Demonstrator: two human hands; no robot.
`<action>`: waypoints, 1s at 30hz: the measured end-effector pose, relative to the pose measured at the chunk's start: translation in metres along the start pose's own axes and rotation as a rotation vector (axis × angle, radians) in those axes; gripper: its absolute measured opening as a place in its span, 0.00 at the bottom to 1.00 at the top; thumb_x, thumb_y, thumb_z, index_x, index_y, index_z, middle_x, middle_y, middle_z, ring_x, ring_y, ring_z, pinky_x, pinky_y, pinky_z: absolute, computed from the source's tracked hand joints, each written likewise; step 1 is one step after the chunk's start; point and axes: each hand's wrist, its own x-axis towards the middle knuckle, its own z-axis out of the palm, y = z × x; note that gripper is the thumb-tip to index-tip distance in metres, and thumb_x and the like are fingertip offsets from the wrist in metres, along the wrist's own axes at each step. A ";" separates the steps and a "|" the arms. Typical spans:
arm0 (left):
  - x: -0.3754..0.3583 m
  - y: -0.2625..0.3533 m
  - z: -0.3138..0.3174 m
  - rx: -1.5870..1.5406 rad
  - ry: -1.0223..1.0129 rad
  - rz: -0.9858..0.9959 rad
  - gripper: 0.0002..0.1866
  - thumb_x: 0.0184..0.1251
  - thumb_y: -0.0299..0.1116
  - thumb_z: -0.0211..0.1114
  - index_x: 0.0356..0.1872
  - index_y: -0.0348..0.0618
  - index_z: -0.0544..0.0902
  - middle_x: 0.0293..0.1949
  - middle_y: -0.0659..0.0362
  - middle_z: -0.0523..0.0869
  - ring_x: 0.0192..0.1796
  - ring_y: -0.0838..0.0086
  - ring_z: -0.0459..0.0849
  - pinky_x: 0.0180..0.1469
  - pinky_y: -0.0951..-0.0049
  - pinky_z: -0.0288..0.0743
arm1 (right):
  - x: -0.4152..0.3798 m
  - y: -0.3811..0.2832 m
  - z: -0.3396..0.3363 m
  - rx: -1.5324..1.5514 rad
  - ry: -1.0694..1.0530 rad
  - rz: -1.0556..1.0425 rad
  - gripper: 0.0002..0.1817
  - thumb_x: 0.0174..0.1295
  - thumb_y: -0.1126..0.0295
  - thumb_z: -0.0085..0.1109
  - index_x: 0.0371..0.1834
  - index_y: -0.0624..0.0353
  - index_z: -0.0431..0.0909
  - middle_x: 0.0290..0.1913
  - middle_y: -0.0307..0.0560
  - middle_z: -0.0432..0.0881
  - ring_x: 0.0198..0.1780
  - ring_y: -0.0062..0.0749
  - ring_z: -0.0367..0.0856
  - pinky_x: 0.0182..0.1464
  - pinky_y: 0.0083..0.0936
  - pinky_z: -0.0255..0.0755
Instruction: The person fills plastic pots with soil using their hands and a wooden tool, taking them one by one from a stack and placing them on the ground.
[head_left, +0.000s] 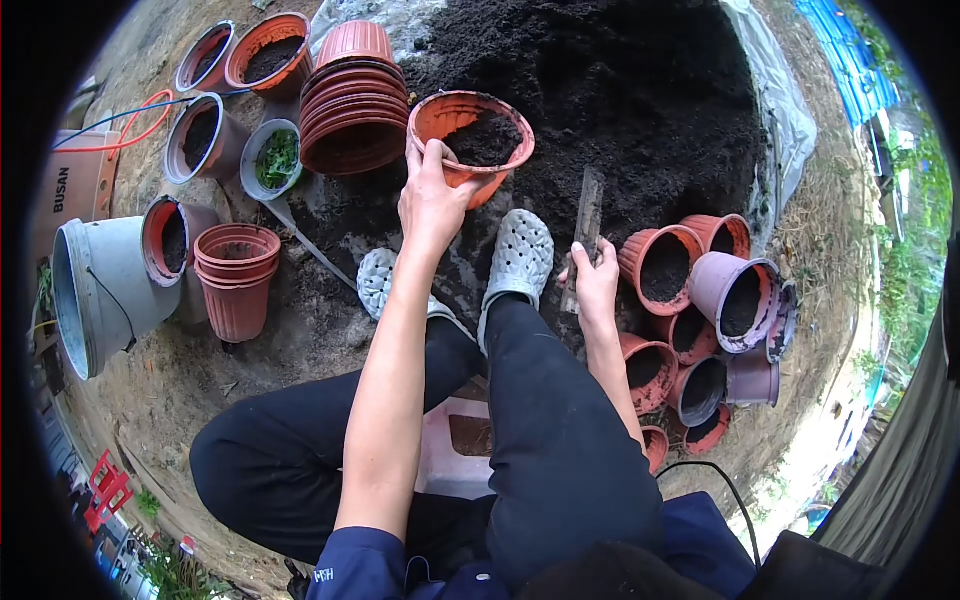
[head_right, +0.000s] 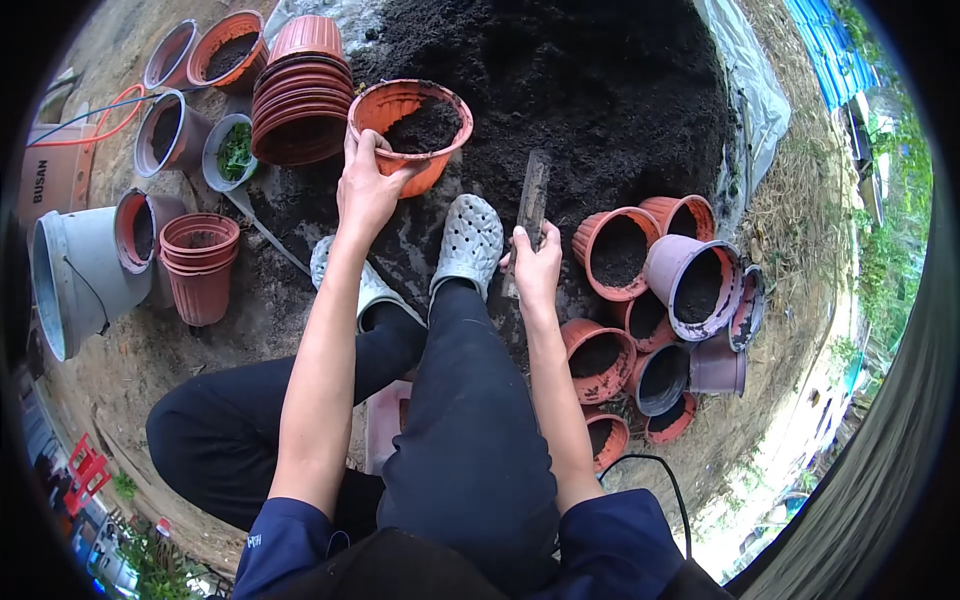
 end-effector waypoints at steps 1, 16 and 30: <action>0.003 -0.002 0.001 0.030 0.018 0.039 0.29 0.57 0.49 0.83 0.44 0.43 0.73 0.62 0.48 0.77 0.54 0.45 0.86 0.52 0.46 0.79 | -0.004 -0.001 -0.002 -0.004 0.008 0.004 0.23 0.75 0.69 0.63 0.67 0.68 0.68 0.36 0.43 0.82 0.24 0.22 0.81 0.27 0.23 0.78; 0.067 0.127 -0.099 0.973 -0.855 0.471 0.37 0.43 0.65 0.84 0.48 0.46 0.90 0.48 0.52 0.93 0.53 0.56 0.91 0.55 0.57 0.84 | -0.054 -0.056 -0.067 -0.018 0.033 -0.148 0.27 0.75 0.67 0.63 0.69 0.72 0.67 0.38 0.46 0.82 0.23 0.23 0.82 0.26 0.23 0.76; 0.081 0.136 -0.118 0.488 -0.669 0.275 0.25 0.49 0.46 0.86 0.39 0.39 0.85 0.39 0.54 0.94 0.46 0.64 0.92 0.48 0.65 0.82 | -0.012 -0.136 -0.042 0.079 0.028 -0.209 0.21 0.75 0.69 0.63 0.63 0.70 0.71 0.35 0.45 0.82 0.23 0.24 0.81 0.26 0.24 0.79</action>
